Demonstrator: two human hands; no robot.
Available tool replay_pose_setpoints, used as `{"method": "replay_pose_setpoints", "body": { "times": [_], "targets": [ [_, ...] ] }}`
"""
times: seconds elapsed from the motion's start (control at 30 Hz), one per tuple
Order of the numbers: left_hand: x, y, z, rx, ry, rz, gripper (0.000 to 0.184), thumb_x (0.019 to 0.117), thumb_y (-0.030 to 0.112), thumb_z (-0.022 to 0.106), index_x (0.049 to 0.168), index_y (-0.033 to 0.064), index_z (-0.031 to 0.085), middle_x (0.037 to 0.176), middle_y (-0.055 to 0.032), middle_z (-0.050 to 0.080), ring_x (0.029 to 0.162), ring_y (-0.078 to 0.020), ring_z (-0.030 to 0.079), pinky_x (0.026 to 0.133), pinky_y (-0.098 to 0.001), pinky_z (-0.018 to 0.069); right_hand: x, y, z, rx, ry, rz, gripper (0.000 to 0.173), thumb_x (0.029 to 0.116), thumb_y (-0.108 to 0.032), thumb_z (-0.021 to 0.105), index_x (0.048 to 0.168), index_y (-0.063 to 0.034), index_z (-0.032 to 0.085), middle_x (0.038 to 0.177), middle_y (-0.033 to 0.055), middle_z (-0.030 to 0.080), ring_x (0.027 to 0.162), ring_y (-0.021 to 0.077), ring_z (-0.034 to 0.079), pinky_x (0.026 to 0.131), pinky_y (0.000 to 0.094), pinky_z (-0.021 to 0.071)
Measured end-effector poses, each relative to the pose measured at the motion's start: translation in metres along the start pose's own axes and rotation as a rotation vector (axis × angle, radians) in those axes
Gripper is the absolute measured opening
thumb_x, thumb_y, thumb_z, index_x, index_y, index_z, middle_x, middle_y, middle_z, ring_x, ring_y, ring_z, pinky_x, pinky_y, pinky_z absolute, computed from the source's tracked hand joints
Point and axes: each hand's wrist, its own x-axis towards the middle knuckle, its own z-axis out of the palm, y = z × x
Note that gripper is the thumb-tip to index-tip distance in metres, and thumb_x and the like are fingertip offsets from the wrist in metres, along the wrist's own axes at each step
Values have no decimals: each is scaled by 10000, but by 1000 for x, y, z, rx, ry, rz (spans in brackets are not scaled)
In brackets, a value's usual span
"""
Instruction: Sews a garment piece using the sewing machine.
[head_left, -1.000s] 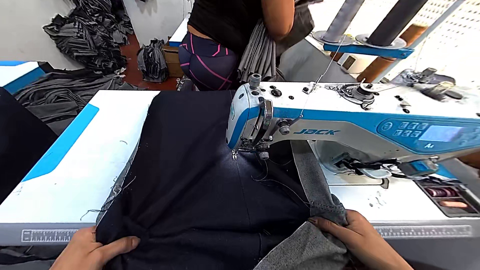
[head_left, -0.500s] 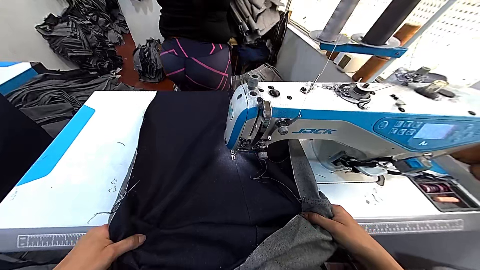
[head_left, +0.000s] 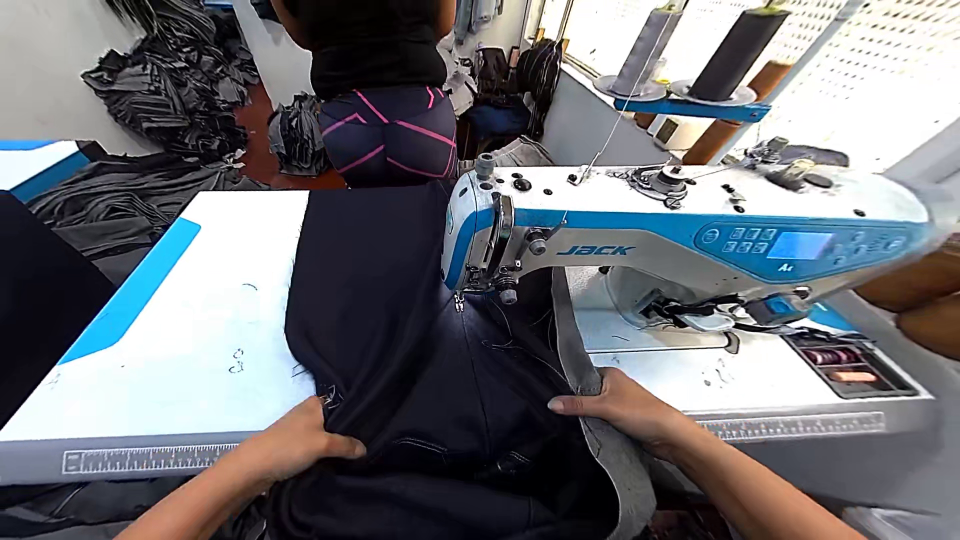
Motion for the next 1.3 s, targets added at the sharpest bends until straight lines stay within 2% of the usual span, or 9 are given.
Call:
{"method": "replay_pose_setpoints", "body": {
  "times": [0.1,0.27,0.33,0.43,0.57,0.73,1.0,1.2,1.3],
  "targets": [
    [-2,-8,-8,-19,194,-10,314,831,143,846,1076,35,684,956,-78,747,923,-164,725,877,-385,587,10,9,-13,-199,152,-81,469,756,-208,891,1136,-36,676,922,114,728,864,240,714,815,493,576],
    [-9,-22,16,-144,371,186,290,818,349,732,1015,137,720,889,32,749,896,-74,721,845,-338,588,16,28,-10,-177,229,-167,504,750,-214,871,1181,-60,661,941,81,731,871,190,716,813,461,579],
    [-19,-14,18,-308,281,265,283,853,294,724,1064,107,699,906,20,764,884,-76,736,836,-294,614,12,20,-16,-231,232,-213,457,767,-212,864,1155,-60,675,921,73,731,855,184,714,805,461,577],
    [-35,24,-5,-130,328,317,439,711,262,837,1089,99,683,899,31,756,851,-74,737,789,-295,628,7,-19,-39,-260,308,-365,332,780,-86,861,1069,-44,704,858,79,720,787,190,700,745,467,578],
    [-40,72,-45,-19,193,140,236,817,34,816,1026,38,706,860,-73,762,782,-160,743,745,-338,625,12,-62,-56,-156,309,-451,339,765,-14,855,1066,-70,711,881,72,739,760,167,713,708,418,613],
    [-5,-2,-21,354,-24,-66,543,815,400,852,1056,-53,674,953,-187,710,944,-313,699,887,-555,535,1,-7,-34,-439,142,-328,470,795,-262,860,1186,-65,690,926,98,729,856,239,711,793,523,572],
    [-6,14,-42,333,9,-72,488,768,368,897,1050,31,684,921,-72,729,902,-172,709,861,-424,559,3,10,-31,-441,234,-382,453,714,-447,784,1068,-179,694,820,-92,709,757,9,684,688,286,580],
    [18,46,-48,414,80,-126,472,833,334,868,1092,-7,670,954,-126,715,941,-233,696,888,-458,544,37,-10,-37,-365,221,-311,363,801,-194,870,1096,-68,701,879,86,726,813,215,711,755,499,572],
    [40,55,-51,501,112,-147,532,843,384,852,1094,-44,661,1002,-181,698,1000,-301,674,925,-511,514,55,-25,-36,-305,215,-237,318,810,-99,865,1067,-28,691,887,112,719,821,213,703,790,467,575]
  ]
}}
